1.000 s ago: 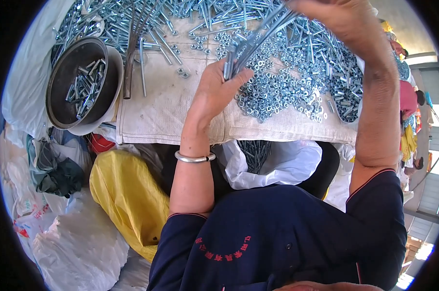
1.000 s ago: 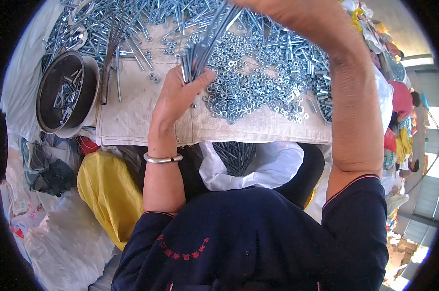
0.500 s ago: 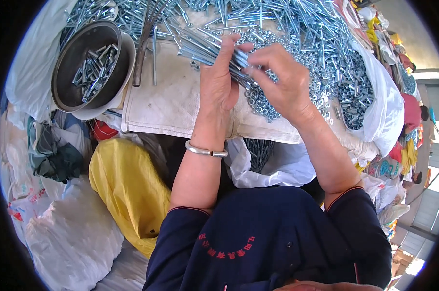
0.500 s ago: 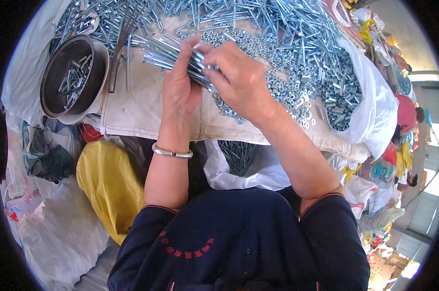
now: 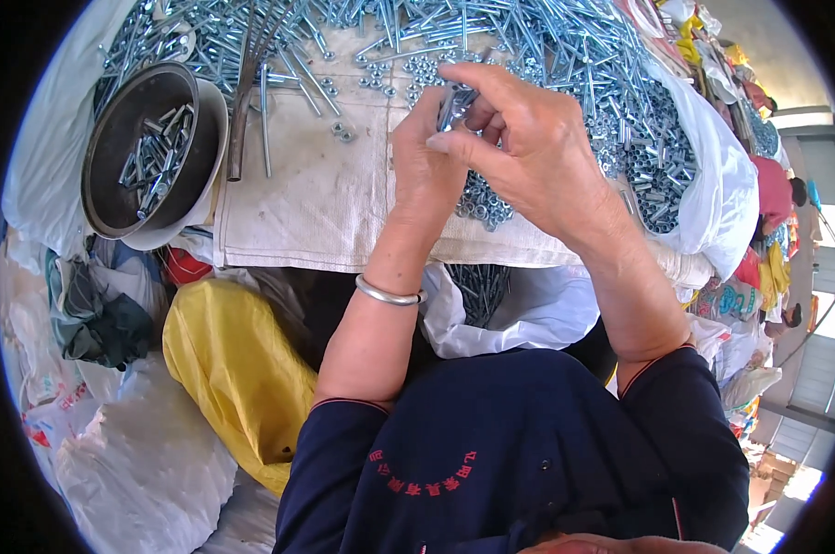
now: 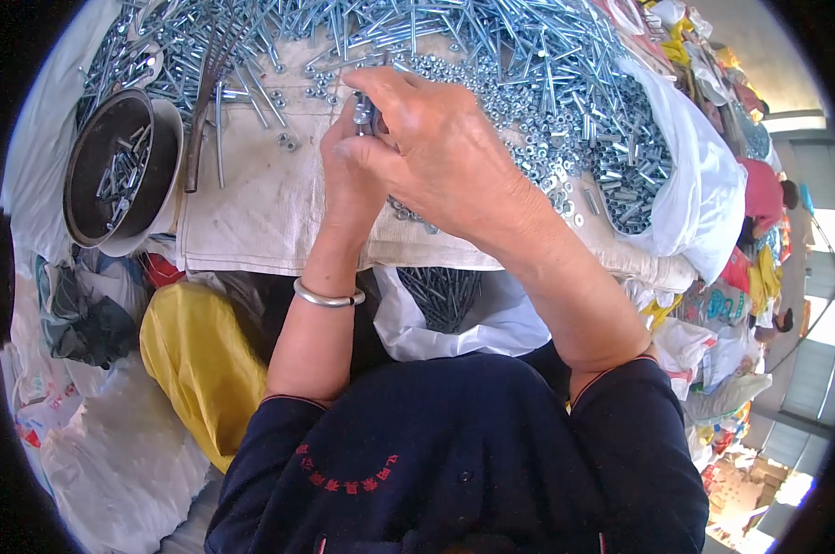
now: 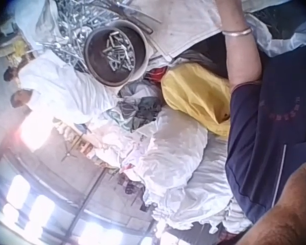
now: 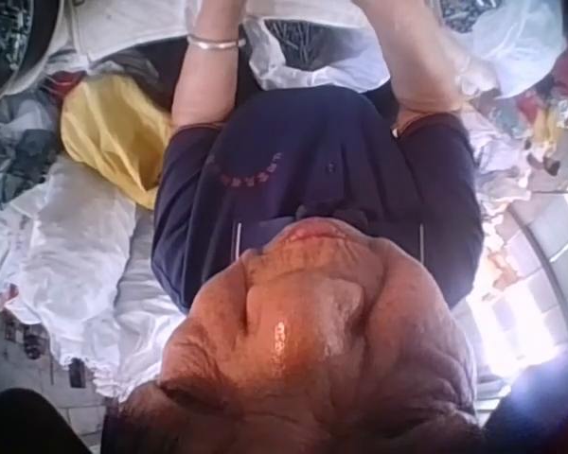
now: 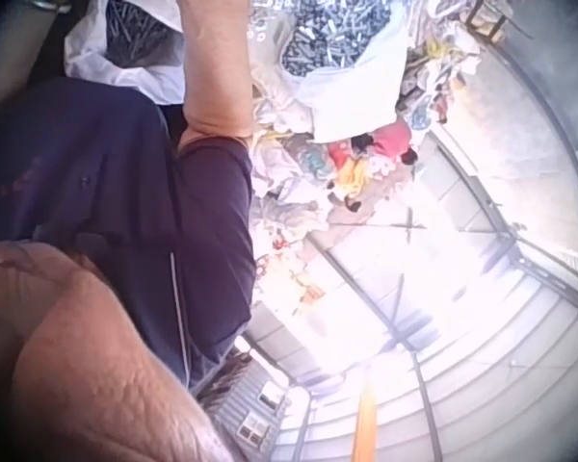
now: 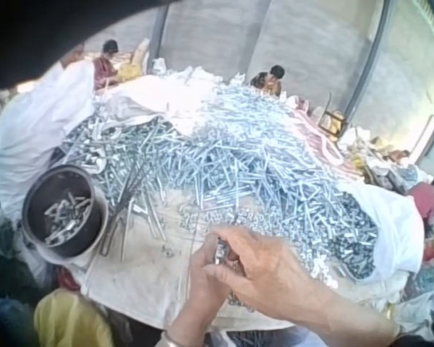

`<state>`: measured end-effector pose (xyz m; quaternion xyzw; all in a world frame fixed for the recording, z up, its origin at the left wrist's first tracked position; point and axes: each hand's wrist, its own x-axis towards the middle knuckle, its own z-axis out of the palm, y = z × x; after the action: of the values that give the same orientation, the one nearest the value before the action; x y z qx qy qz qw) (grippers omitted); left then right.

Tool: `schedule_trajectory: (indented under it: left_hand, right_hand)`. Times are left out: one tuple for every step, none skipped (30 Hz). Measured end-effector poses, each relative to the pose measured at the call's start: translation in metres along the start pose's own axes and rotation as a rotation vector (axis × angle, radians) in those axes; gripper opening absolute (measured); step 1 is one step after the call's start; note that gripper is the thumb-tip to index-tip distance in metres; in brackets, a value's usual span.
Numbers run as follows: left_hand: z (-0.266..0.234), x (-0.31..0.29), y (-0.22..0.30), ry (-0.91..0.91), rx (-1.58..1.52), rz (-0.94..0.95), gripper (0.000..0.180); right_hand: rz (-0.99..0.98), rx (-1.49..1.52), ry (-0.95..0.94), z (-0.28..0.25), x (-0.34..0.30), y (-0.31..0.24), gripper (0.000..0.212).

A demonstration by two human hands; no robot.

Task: The person assembles washers and nuts onto long metal bolts by hand, picking up components from sacks and threading them onto the bolts.

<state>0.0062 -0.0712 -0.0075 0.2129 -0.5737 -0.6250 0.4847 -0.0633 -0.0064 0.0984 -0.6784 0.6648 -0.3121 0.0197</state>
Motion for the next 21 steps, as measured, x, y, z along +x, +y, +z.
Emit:
schedule_trajectory:
  left_hand:
    - [-0.001, 0.0, 0.004, -0.011, 0.039, 0.025, 0.01]
    - [-0.002, -0.001, 0.001, -0.009, 0.041, 0.024, 0.01]
    - [-0.004, 0.0, -0.006, -0.023, 0.115, 0.025, 0.013]
    - [-0.004, 0.001, -0.012, -0.04, 0.186, 0.026, 0.016]
    - [-0.002, 0.002, -0.018, -0.041, 0.185, 0.025, 0.016]
    - [-0.001, 0.002, -0.024, -0.034, 0.148, 0.025, 0.019]
    - [0.0, 0.003, -0.025, -0.028, 0.113, 0.025, 0.021]
    - [-0.001, 0.003, -0.025, -0.027, 0.114, 0.024, 0.021]
    - [-0.003, 0.004, -0.026, -0.028, 0.227, 0.046, 0.02]
    - [-0.004, 0.005, -0.022, -0.03, 0.339, 0.068, 0.02]
    - [-0.005, 0.006, -0.017, -0.03, 0.339, 0.065, 0.02]
    - [-0.006, 0.008, -0.013, -0.048, 0.395, 0.025, 0.02]
    - [-0.004, 0.01, -0.009, -0.071, 0.443, -0.012, 0.019]
    - [-0.006, 0.01, -0.008, -0.073, 0.446, -0.019, 0.019]
    - [-0.008, 0.011, -0.009, -0.025, 0.467, -0.001, 0.018]
    - [-0.009, 0.011, -0.011, 0.021, 0.486, 0.017, 0.017]
    - [-0.007, 0.015, -0.015, 0.012, 0.477, 0.02, 0.017]
    - [-0.006, 0.017, -0.021, 0.016, 0.347, -0.061, 0.014]
    - [-0.01, 0.019, -0.019, 0.031, 0.233, -0.149, 0.013]
    - [-0.014, 0.018, -0.017, 0.029, 0.163, -0.197, 0.011]
    - [-0.016, 0.018, -0.015, 0.032, 0.171, -0.2, 0.011]
  right_hand:
    - [-0.01, -0.047, 0.054, 0.004, -0.001, 0.002, 0.038]
    - [-0.011, -0.044, 0.053, 0.004, 0.001, 0.003, 0.038]
    - [-0.006, -0.087, 0.048, 0.003, 0.002, 0.004, 0.034]
    - [0.002, -0.134, 0.044, 0.002, 0.002, 0.006, 0.03]
    - [0.003, -0.135, 0.044, 0.001, 0.002, 0.007, 0.03]
    - [0.038, -0.118, 0.031, -0.001, 0.002, 0.008, 0.028]
    - [0.073, -0.099, 0.018, -0.004, 0.003, 0.009, 0.025]
    - [0.074, -0.098, 0.017, -0.008, 0.004, 0.01, 0.025]
    - [0.051, -0.118, -0.021, -0.012, 0.007, 0.012, 0.022]
    - [0.029, -0.139, -0.06, -0.018, 0.009, 0.013, 0.02]
    - [0.031, -0.138, -0.061, -0.025, 0.013, 0.012, 0.02]
    - [0.082, -0.056, -0.018, -0.033, 0.017, 0.01, 0.016]
    - [0.136, 0.018, 0.029, -0.044, 0.021, 0.009, 0.011]
    - [0.066, 0.002, 0.017, -0.053, 0.026, 0.004, 0.017]
    - [0.071, 0.007, 0.013, -0.06, 0.03, -0.006, 0.017]
    - [0.196, -0.014, 0.004, -0.067, 0.035, -0.027, 0.011]
    - [0.32, -0.048, 0.004, -0.074, 0.038, -0.039, 0.006]
    - [0.273, 0.011, 0.057, -0.074, 0.036, -0.038, 0.001]
    - [0.274, 0.019, 0.055, -0.07, 0.037, -0.035, 0.001]
    - [0.32, 0.045, 0.03, -0.067, 0.038, -0.031, 0.002]
    - [0.366, 0.071, 0.004, -0.064, 0.039, -0.027, 0.003]
